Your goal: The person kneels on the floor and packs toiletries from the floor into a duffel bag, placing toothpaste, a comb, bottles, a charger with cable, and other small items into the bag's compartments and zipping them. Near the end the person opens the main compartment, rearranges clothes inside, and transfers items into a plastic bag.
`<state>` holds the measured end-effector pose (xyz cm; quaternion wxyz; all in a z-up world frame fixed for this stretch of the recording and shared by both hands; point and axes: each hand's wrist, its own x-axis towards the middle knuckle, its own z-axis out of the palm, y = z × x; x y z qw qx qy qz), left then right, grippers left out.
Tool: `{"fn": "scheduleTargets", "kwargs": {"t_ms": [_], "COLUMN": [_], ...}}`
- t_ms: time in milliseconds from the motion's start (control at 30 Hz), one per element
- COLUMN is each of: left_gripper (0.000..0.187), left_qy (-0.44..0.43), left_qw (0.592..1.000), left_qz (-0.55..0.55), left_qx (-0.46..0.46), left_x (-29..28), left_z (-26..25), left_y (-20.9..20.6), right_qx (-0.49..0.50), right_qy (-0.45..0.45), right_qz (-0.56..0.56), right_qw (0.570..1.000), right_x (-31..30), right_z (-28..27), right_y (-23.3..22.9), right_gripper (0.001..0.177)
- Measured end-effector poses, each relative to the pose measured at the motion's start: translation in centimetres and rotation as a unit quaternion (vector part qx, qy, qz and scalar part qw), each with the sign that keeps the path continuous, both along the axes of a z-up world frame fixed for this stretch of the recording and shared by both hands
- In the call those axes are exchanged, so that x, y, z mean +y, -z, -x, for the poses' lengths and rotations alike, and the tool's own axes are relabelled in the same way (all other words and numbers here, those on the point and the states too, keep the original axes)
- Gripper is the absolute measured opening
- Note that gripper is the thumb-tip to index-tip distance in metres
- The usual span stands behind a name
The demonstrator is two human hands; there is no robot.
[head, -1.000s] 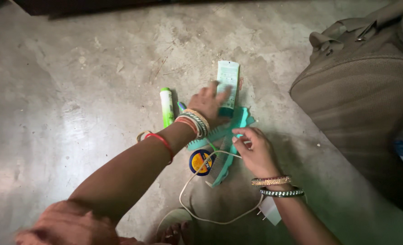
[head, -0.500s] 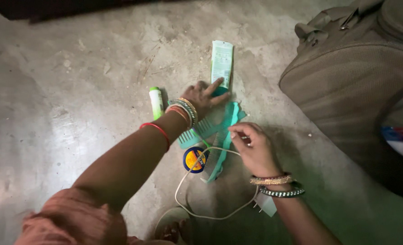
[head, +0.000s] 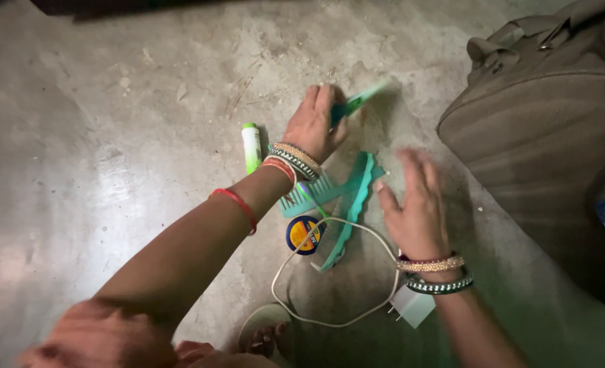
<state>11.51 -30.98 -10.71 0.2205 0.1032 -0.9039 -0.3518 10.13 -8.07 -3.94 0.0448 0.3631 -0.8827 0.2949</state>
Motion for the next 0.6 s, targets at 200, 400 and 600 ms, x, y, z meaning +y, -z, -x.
{"fn": "scheduleTargets", "kwargs": {"t_ms": [200,400,600], "left_gripper": [0.030,0.047,0.051], "left_qy": [0.085,0.128,0.099], "left_qw": [0.962,0.940,0.967], "left_qz": [-0.255,-0.275,-0.129], "left_qx": [-0.050,-0.155,-0.195], "left_x": [4.3,7.0,9.6], "left_z": [-1.0,-1.7,-2.4], "left_y": [-5.0,-7.6,-11.5], "right_qx": [0.206,0.059,-0.030], "right_qy": [-0.004,0.017,0.062], "right_qz": [-0.084,-0.170,-0.215], "right_qw": [0.975,0.983,0.974], "right_x": [-0.3,0.4,2.2], "right_z": [0.6,-1.3,-2.6], "right_y": [-4.3,-5.5,-6.4], "right_gripper": [0.085,0.060,0.056]}}
